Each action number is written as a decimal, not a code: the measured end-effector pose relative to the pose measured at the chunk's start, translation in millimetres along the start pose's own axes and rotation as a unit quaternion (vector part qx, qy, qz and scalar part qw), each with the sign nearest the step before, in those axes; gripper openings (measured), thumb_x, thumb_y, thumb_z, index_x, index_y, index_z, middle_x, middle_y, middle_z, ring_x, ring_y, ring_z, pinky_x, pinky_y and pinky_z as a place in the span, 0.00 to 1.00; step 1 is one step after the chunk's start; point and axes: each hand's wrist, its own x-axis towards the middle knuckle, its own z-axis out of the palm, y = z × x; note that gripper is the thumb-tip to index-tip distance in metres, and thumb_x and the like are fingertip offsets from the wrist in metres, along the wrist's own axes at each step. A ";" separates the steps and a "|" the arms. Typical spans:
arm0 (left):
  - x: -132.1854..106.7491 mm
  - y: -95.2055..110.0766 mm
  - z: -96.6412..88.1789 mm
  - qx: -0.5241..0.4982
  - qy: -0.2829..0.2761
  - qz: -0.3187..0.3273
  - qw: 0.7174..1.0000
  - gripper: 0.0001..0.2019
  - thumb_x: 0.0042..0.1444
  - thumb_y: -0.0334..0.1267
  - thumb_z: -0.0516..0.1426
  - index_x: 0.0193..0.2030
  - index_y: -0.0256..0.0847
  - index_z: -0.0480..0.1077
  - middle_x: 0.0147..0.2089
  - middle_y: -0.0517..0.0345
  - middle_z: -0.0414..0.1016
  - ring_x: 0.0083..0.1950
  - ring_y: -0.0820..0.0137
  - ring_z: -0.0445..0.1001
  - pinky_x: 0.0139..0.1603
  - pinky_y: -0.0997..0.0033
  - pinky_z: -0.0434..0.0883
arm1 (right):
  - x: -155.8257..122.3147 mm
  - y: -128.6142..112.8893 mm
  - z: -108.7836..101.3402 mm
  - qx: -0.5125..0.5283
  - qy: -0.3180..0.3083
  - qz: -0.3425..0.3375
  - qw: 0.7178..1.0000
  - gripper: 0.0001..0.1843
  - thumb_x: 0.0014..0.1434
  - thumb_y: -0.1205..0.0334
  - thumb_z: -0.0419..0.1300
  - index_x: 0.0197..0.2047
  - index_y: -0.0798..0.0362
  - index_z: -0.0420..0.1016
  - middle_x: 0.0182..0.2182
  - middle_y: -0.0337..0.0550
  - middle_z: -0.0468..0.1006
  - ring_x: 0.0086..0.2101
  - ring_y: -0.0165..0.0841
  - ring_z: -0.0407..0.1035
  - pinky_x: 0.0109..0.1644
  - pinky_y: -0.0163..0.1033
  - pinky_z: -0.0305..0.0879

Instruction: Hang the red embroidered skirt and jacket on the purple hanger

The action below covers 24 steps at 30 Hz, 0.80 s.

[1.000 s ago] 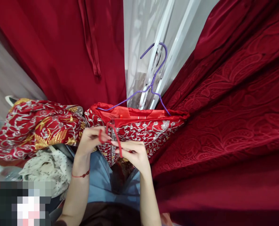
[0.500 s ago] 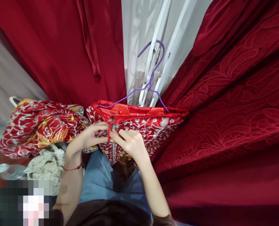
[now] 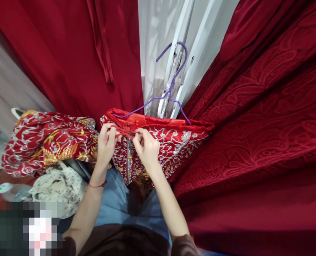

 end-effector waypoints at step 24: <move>36.9 9.4 -22.2 0.162 0.116 0.096 0.975 0.11 0.67 0.47 0.52 0.40 0.42 0.65 0.30 0.59 0.78 0.33 0.71 0.81 0.35 0.74 0.78 | 34.5 12.6 -40.8 -0.186 -0.018 -0.047 0.981 0.09 0.66 0.62 0.54 0.43 0.52 0.76 0.36 0.41 0.82 0.28 0.27 0.73 0.31 0.32 0.60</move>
